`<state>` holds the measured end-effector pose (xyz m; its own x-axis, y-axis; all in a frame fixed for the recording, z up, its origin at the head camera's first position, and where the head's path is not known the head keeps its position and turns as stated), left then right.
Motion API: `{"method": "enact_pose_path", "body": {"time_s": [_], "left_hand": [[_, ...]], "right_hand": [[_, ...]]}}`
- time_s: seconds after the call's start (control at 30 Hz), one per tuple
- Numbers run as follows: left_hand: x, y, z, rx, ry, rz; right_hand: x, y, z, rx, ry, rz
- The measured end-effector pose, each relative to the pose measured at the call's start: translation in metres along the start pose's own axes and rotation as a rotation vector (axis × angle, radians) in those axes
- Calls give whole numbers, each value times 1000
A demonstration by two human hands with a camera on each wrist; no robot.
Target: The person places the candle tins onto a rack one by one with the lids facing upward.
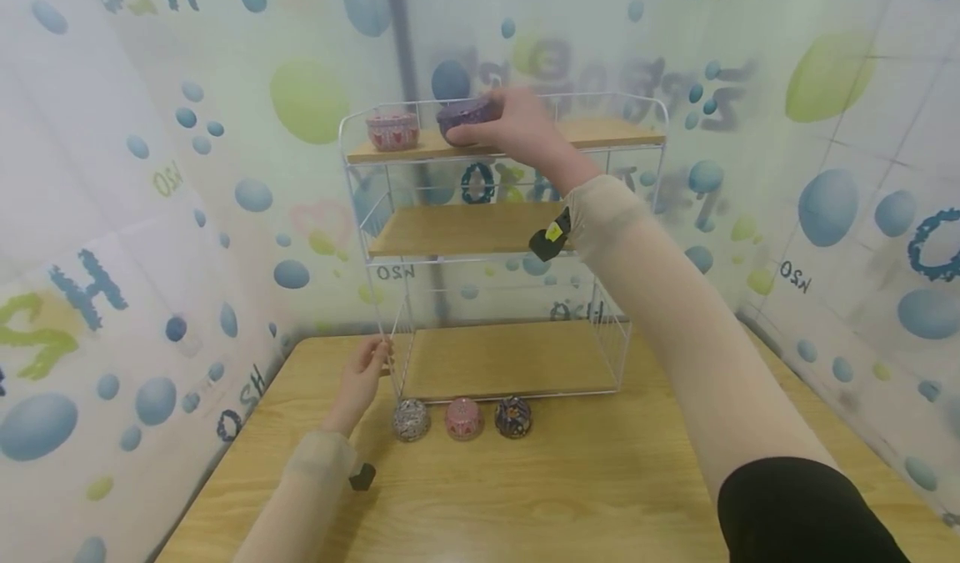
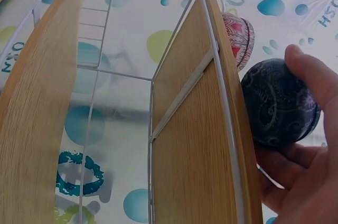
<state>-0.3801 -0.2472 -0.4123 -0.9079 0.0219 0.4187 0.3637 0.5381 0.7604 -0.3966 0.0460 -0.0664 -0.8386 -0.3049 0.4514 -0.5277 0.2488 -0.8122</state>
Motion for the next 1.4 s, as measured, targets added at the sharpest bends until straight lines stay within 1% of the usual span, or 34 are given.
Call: {"method": "enact_pose_path", "body": {"time_s": [0.2, 0.33, 0.37, 0.43, 0.5, 0.6, 0.8, 0.97, 1.07, 1.17, 1.23, 1.3, 1.4], "left_hand": [[0, 1, -1, 11, 23, -1], [0, 3, -2, 11, 24, -13], [-1, 4, -3, 6, 21, -13], [-4, 12, -5, 10, 18, 1], [-7, 21, -7, 9, 19, 11], [-11, 34, -10, 21, 23, 20], [-12, 38, -10, 10, 20, 12], [-11, 34, -8, 9, 24, 21], [-7, 23, -5, -9, 26, 20], [-2, 9, -2, 5, 33, 10], [0, 2, 0, 13, 41, 4], [0, -1, 0, 26, 47, 9], [1, -2, 1, 21, 54, 25]], "right_hand": [[2, -1, 3, -93, 31, 58], [4, -2, 4, -214, 49, 90], [4, -2, 4, -245, 54, 100], [5, -3, 4, -304, 62, 115], [6, -3, 5, -338, 64, 125], [7, -3, 7, -356, 54, 130], [10, -2, 10, -379, 38, 147], [12, -4, 14, -391, 13, 144], [13, -5, 14, -422, 9, 168], [14, -6, 14, -444, 4, 194], [14, -6, 15, -451, -2, 205], [15, -7, 15, -453, -8, 210], [15, -6, 16, -455, -12, 213]]}}
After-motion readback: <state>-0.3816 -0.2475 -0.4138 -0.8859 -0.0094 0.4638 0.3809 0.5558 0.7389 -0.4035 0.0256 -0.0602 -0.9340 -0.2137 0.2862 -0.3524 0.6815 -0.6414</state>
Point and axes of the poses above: each hand's wrist, its own x-axis towards the middle knuckle, its own z-axis out of the palm, y = z × x, the point moved 4 cm from there along x, towards the middle knuckle, and after that the axes turned 15 degrees about x, right-handed, at the moved point
